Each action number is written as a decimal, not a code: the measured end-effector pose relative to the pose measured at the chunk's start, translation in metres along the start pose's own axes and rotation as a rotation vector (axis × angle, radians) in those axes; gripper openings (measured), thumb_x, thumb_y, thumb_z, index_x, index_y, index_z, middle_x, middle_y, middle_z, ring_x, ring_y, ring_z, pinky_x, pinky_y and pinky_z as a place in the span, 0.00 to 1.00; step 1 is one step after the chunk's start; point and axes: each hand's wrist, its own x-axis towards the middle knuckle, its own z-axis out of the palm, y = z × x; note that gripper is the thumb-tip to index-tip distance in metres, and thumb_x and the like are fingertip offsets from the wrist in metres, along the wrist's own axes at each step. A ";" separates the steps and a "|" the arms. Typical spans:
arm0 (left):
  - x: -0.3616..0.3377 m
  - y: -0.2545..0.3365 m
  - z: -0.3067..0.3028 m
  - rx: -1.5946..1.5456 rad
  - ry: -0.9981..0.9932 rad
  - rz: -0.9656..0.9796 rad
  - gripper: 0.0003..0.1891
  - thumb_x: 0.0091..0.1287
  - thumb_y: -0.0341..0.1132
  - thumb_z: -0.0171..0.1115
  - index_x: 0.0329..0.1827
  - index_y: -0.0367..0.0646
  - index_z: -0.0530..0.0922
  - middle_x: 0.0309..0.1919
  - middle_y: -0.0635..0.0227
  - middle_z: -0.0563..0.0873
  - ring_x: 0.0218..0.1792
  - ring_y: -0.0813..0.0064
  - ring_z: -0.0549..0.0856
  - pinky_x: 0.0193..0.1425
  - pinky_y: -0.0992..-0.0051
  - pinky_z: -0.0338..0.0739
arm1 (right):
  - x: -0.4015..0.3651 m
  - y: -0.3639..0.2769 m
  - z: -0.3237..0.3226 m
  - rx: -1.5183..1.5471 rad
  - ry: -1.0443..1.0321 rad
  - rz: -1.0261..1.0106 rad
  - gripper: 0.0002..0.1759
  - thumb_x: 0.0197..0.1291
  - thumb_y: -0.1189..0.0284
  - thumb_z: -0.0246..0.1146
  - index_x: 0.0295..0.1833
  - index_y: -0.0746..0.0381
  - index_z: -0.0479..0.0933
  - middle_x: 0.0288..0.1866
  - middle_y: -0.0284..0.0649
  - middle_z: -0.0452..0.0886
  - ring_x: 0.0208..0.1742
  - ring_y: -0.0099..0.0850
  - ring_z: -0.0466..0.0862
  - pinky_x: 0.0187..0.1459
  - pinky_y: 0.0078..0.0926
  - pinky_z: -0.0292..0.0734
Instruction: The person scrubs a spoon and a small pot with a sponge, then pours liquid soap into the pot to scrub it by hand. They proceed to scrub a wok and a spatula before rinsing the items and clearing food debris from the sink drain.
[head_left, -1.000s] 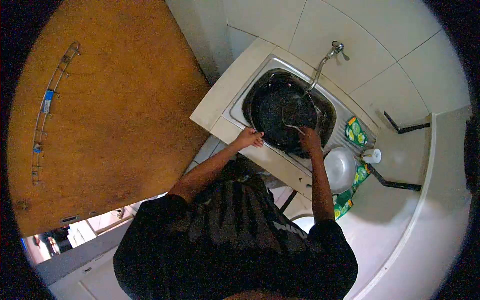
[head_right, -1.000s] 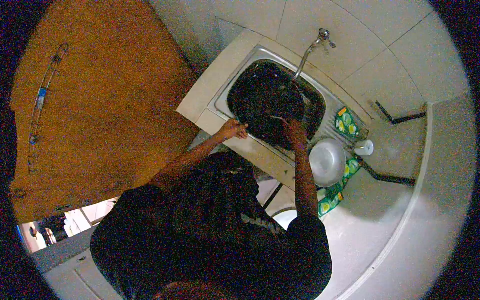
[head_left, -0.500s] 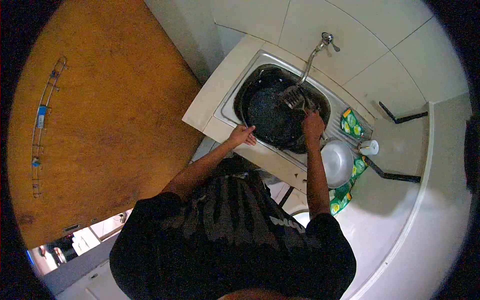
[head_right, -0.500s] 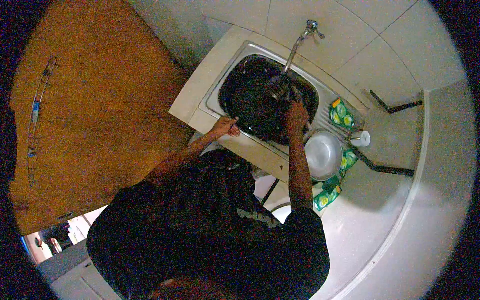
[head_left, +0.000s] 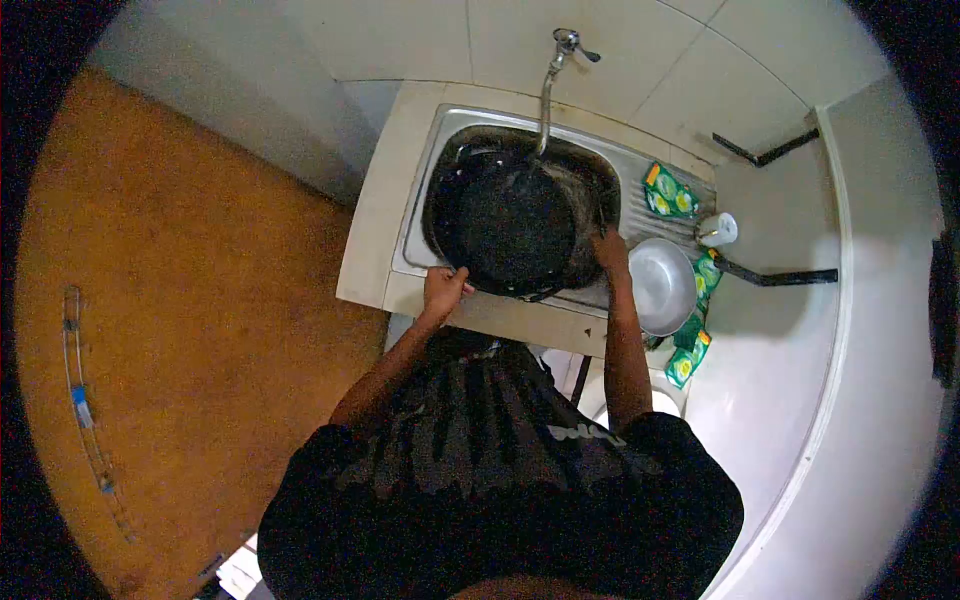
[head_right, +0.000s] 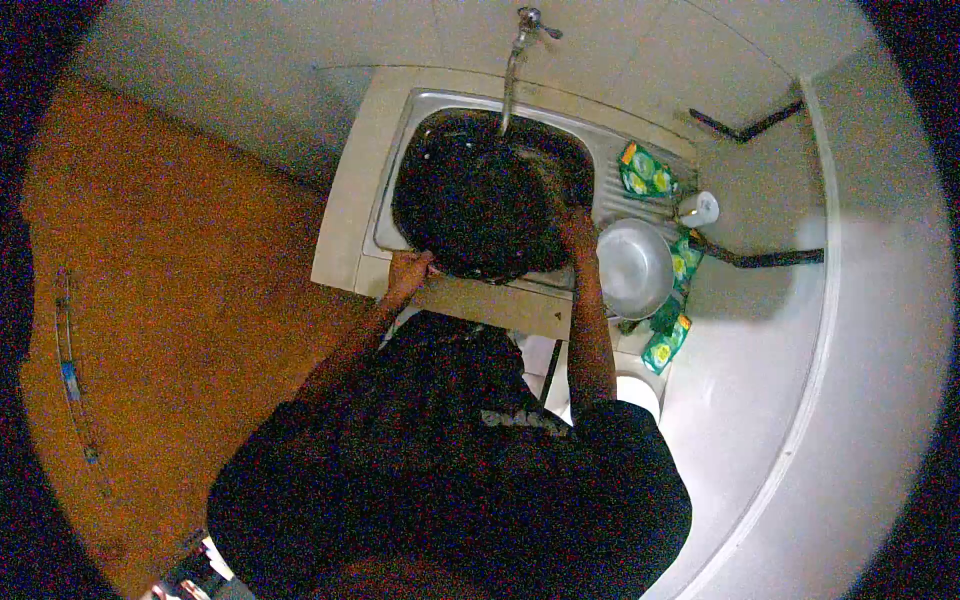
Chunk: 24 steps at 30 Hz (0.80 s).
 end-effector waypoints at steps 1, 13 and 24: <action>-0.003 0.009 -0.001 0.110 0.069 0.045 0.19 0.63 0.35 0.60 0.17 0.30 0.77 0.18 0.57 0.84 0.17 0.73 0.83 0.22 0.73 0.77 | 0.000 -0.001 0.001 -0.002 0.008 0.020 0.20 0.58 0.63 0.55 0.47 0.68 0.73 0.39 0.60 0.79 0.42 0.57 0.79 0.43 0.53 0.75; -0.007 0.057 0.001 0.038 -0.107 0.019 0.21 0.66 0.37 0.56 0.17 0.29 0.79 0.16 0.60 0.83 0.16 0.74 0.82 0.22 0.74 0.78 | -0.036 -0.051 -0.010 -0.212 -0.169 -0.007 0.28 0.57 0.58 0.60 0.58 0.65 0.70 0.44 0.56 0.77 0.46 0.52 0.76 0.49 0.45 0.72; 0.024 0.072 -0.007 0.049 -0.264 0.034 0.26 0.69 0.42 0.50 0.16 0.32 0.80 0.17 0.64 0.85 0.15 0.74 0.81 0.25 0.73 0.77 | -0.130 -0.136 -0.021 0.160 0.255 -0.473 0.25 0.37 0.58 0.77 0.34 0.62 0.74 0.33 0.42 0.73 0.38 0.42 0.75 0.41 0.39 0.71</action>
